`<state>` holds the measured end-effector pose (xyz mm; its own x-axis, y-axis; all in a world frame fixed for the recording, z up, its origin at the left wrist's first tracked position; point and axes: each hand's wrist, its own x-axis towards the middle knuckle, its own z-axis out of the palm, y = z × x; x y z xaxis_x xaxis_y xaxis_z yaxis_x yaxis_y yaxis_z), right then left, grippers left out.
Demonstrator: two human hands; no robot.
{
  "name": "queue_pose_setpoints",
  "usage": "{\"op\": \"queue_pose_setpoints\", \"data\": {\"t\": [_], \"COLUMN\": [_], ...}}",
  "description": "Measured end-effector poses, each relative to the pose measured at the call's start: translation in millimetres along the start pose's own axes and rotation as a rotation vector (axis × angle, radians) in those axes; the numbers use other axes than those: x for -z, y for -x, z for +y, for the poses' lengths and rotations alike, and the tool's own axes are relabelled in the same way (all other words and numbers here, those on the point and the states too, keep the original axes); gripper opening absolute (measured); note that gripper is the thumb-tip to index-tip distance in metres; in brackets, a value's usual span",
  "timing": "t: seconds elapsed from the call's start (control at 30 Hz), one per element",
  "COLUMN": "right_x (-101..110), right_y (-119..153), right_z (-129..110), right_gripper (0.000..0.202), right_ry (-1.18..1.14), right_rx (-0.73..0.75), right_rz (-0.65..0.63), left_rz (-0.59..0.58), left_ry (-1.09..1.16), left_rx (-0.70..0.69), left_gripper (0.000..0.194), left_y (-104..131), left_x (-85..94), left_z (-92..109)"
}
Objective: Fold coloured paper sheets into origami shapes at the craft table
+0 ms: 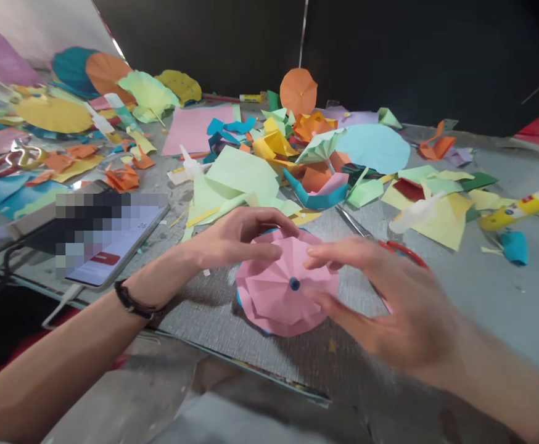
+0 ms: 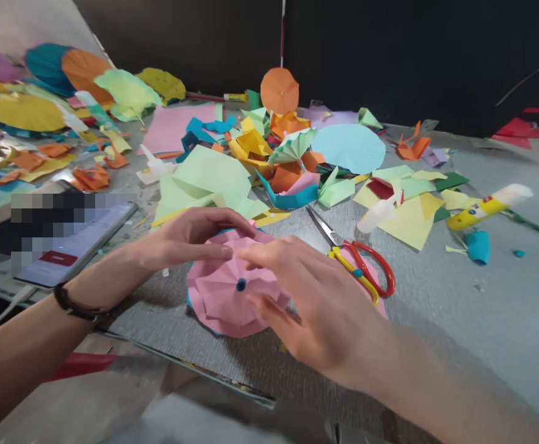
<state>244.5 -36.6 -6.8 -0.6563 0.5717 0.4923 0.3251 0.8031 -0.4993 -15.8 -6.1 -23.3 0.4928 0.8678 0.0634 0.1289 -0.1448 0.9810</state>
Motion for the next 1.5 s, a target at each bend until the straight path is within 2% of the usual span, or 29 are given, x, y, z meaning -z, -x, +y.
{"op": "queue_pose_setpoints", "data": {"t": [0.17, 0.33, 0.47, 0.57, 0.7, 0.8, 0.9, 0.97, 1.03, 1.1, 1.23, 1.4, 1.5], "right_x": [-26, -40, -43, -37, -27, -24, -27, -31, -35, -37, -40, -38, -35], "right_y": [23, 27, 29, 27, 22, 20, 20, 21, 20, 20, 19, 19, 18], "right_z": [1, 2, 4, 4, 7, 16, 25, 28, 28, 26, 26, 34, 36], "right_gripper": [0.053, 0.054, 0.055, 0.054, 0.047, 0.033, 0.03, 0.032, 0.033, 0.032, 0.03, 0.03, 0.032], "right_ry": [-0.025, -0.068, -0.043, 0.021, 0.097, 0.086, -0.09, -0.23, -0.319, -0.371, -0.46, -0.546, -0.57], "right_rx": [0.002, 0.052, 0.069, 0.064, 0.007, -0.184, -0.439, -0.583, -0.646, -0.645, -0.604, -0.605, -0.595], "right_rz": [0.125, 0.1, 0.117, 0.16, 0.308, 0.414, 0.357, 0.297, 0.262, 0.235, 0.241, 0.327, 0.369], "left_rz": [0.019, 0.007, 0.05, 0.166, 0.432, 0.589, 0.683, 0.664, 0.598, 0.565, 0.575, 0.55, 0.497], "left_ry": [-0.004, -0.039, 0.004, 0.042, 0.01, -0.176, -0.464, -0.524, -0.489, -0.438, -0.329, -0.211, -0.138], "left_rx": [0.065, -0.015, -0.05, -0.066, -0.105, -0.106, -0.152, -0.188, -0.188, -0.164, -0.093, 0.033, 0.089], "left_gripper": [0.022, 0.014, 0.015, 0.016, 0.017, 0.018, 0.013, 0.011, 0.012, 0.014, 0.021, 0.03, 0.041], "left_y": [0, 1, 2, 3, 2, 1, 1, 2, 2, 3, 3, 3, 5], "left_x": [-4.9, -2.6, -0.8, -2.5, -3.8, -3.2, -4.3, -6.1, -7.5, -7.9, -7.2, -6.0, -2.6], "left_z": [-1, -4, -1, 1, -3, -5, -2, 1, 3, 3, -1, -1, 3]}}
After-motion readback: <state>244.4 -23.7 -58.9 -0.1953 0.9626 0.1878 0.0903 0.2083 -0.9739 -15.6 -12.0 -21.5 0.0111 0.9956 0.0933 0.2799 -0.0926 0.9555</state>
